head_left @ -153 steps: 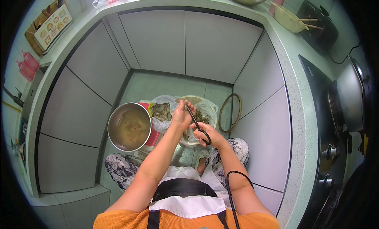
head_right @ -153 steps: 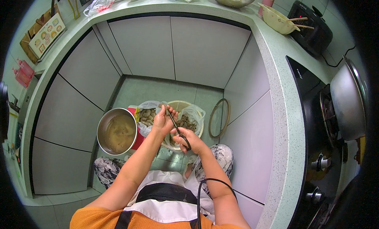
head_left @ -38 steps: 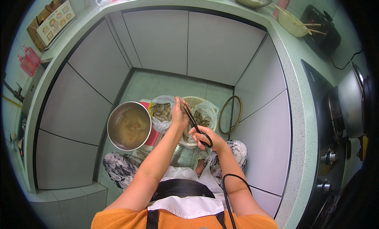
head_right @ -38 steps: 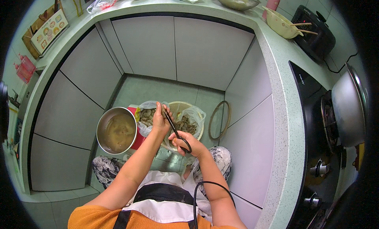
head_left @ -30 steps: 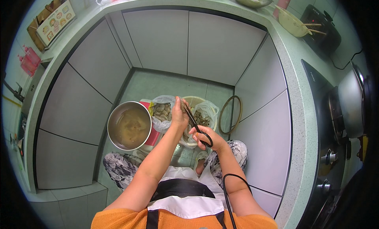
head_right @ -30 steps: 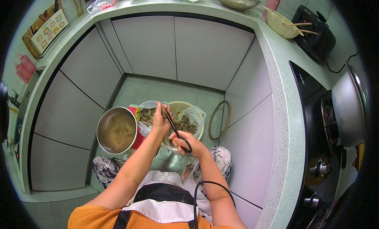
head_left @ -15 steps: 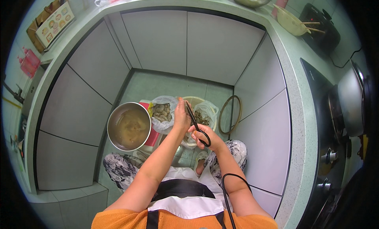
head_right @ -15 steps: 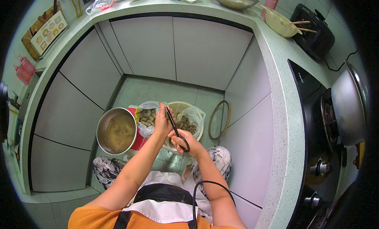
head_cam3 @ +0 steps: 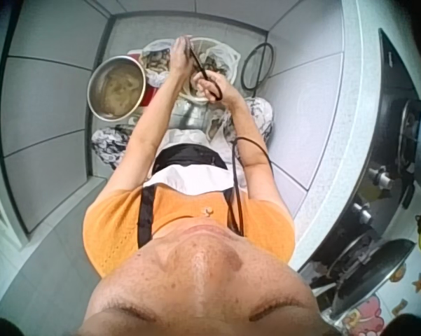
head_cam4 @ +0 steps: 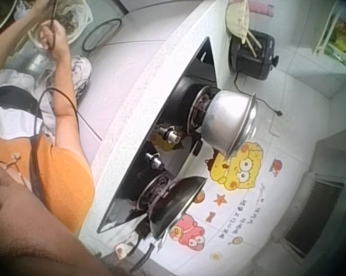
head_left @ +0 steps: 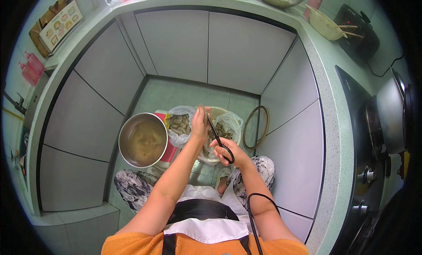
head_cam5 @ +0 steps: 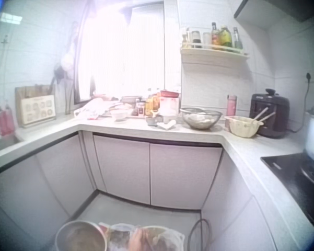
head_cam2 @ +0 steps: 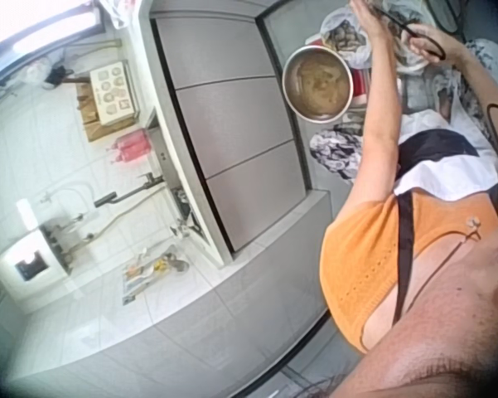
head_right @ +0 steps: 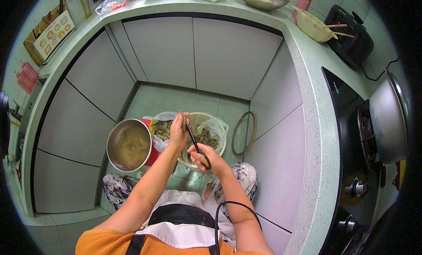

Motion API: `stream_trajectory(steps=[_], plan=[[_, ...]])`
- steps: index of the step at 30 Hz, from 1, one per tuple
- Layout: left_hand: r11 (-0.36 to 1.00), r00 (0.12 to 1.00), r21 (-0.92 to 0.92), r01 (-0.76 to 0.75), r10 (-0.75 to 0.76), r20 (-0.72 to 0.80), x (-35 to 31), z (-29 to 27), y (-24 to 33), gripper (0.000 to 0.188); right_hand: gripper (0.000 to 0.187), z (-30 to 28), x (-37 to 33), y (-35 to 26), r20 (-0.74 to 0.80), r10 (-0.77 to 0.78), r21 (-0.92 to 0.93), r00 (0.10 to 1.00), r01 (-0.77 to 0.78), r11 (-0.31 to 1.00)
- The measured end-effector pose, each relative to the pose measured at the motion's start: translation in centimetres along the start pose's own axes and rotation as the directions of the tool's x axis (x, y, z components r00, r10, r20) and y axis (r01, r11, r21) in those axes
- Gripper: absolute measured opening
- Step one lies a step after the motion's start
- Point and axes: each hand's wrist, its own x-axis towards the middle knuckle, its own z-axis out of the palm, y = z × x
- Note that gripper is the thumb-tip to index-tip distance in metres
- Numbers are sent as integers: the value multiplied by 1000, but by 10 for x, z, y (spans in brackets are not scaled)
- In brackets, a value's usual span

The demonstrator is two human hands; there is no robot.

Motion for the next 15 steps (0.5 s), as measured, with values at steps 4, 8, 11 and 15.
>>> stream_trajectory(steps=[4, 8, 11, 15], plan=[[1000, 999, -21, -15, 14, -39, 1, 1, -1, 25, 31, 1, 0, 1, 29, -40, 34, 999, 39, 999], [992, 999, -125, 17, -23, -45, 7, -2, -2, 27, 37, -1, 0, 5, 82, -63, 93, 995, 55, 994], [993, 998, -109, 41, -46, -40, 9, -3, -2, 33, 40, -1, -1, 6, 109, -62, 126, 992, 48, 991], [996, 997, -78, 39, -44, -61, 11, -4, -4, 40, 39, 2, -1, 3, 111, -24, 135, 994, 9, 991]])
